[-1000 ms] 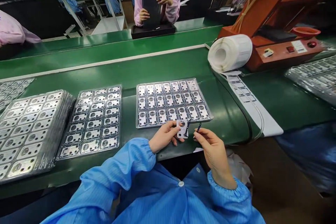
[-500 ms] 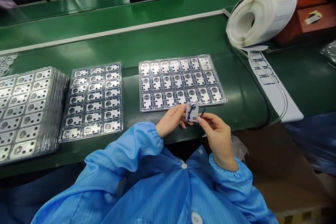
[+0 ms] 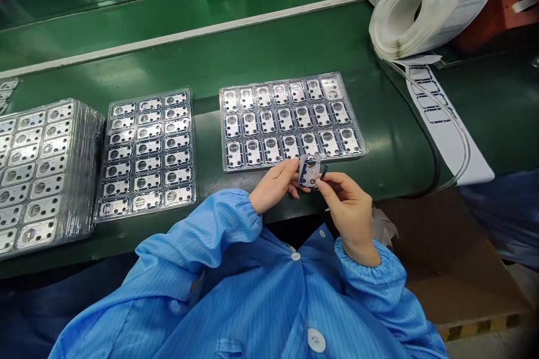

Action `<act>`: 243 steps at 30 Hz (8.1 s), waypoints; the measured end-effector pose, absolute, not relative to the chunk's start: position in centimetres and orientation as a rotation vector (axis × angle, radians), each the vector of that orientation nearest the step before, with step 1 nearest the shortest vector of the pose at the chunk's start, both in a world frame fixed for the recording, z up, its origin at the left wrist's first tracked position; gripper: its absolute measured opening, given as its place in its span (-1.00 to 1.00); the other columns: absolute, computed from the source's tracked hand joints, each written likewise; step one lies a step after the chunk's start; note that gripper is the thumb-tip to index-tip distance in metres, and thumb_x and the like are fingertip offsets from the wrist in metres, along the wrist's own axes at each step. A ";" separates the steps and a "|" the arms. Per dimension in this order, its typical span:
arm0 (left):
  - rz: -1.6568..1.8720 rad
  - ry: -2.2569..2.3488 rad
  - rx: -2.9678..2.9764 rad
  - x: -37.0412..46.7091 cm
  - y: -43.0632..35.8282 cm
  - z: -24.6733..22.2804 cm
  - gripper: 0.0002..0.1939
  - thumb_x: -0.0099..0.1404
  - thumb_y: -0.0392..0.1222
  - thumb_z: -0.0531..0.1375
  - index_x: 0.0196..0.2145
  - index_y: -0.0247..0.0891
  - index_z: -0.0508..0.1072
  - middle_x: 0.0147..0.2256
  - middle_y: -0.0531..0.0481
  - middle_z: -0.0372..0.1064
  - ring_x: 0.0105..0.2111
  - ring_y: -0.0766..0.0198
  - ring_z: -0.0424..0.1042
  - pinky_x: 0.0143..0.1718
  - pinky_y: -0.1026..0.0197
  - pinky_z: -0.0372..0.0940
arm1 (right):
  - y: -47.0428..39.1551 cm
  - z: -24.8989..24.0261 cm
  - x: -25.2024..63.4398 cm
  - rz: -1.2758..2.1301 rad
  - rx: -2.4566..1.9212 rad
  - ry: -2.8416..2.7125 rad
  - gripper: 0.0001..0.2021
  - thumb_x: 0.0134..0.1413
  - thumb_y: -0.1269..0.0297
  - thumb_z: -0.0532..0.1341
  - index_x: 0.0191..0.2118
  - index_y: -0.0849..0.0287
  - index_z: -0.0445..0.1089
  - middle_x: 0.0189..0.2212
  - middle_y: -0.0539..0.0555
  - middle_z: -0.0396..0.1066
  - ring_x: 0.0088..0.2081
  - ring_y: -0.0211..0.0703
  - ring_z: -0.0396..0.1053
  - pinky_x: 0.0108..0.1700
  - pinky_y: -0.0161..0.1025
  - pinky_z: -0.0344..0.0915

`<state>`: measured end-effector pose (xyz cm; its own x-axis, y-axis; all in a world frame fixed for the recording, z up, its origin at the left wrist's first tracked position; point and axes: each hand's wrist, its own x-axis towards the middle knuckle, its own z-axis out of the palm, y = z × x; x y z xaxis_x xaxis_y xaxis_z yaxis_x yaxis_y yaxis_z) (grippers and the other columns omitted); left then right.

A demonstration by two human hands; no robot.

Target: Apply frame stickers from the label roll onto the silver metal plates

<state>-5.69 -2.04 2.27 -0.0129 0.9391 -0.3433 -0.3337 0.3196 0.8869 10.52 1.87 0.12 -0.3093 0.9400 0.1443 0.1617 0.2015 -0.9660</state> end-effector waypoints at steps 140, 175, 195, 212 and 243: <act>1.213 1.244 0.723 -5.1 -2.2 1.9 -0.70 0.19 -0.34 0.26 -0.13 -0.32 0.30 -0.46 0.07 0.44 -0.39 0.36 0.49 -0.32 0.34 0.28 | 1.1 1.2 10.5 0.473 -0.977 -2.039 -0.69 0.22 0.50 0.09 -0.04 0.10 0.47 -0.08 0.18 0.29 -0.17 -0.09 0.41 -0.12 -0.12 0.41; 1.156 1.145 0.742 -4.9 -2.6 1.9 -0.61 0.11 -0.25 0.36 -0.13 -0.33 0.34 -0.47 0.07 0.42 -0.36 0.31 0.49 -0.21 0.24 0.33 | 2.7 0.7 9.8 1.288 -1.137 -1.560 -0.78 0.10 0.08 0.31 -0.32 0.14 0.46 -0.58 -0.06 0.36 -0.58 -0.25 0.29 -0.55 -0.31 0.28; 1.310 1.149 0.721 -5.4 -2.5 2.2 -0.56 0.05 0.11 0.38 -0.35 -0.37 0.49 -0.45 0.06 0.35 -0.51 0.48 0.25 -0.46 0.35 0.21 | 2.2 1.3 10.5 1.415 -1.089 -1.609 -0.77 0.14 0.09 0.29 -0.38 0.14 0.40 -0.62 -0.10 0.28 -0.60 -0.31 0.25 -0.55 -0.36 0.20; 1.331 1.000 0.421 -5.3 -2.4 1.6 -0.58 -0.01 0.10 0.42 -0.41 -0.36 0.56 -0.43 0.02 0.41 -0.42 0.43 0.31 -0.29 0.30 0.25 | 1.7 1.8 10.0 1.417 -1.063 -1.631 -0.73 0.13 0.04 0.28 -0.40 0.14 0.37 -0.65 -0.10 0.27 -0.62 -0.30 0.25 -0.55 -0.36 0.22; 1.227 1.353 1.014 -6.1 -3.3 2.9 -0.52 0.18 0.24 0.23 -0.27 -0.28 0.53 -0.40 -0.01 0.38 -0.51 0.39 0.21 -0.44 0.26 0.15 | 3.2 1.3 8.6 1.414 -0.852 -1.760 -0.59 0.20 -0.03 0.19 -0.54 0.17 0.34 -0.67 -0.06 0.20 -0.62 -0.26 0.20 -0.57 -0.35 0.16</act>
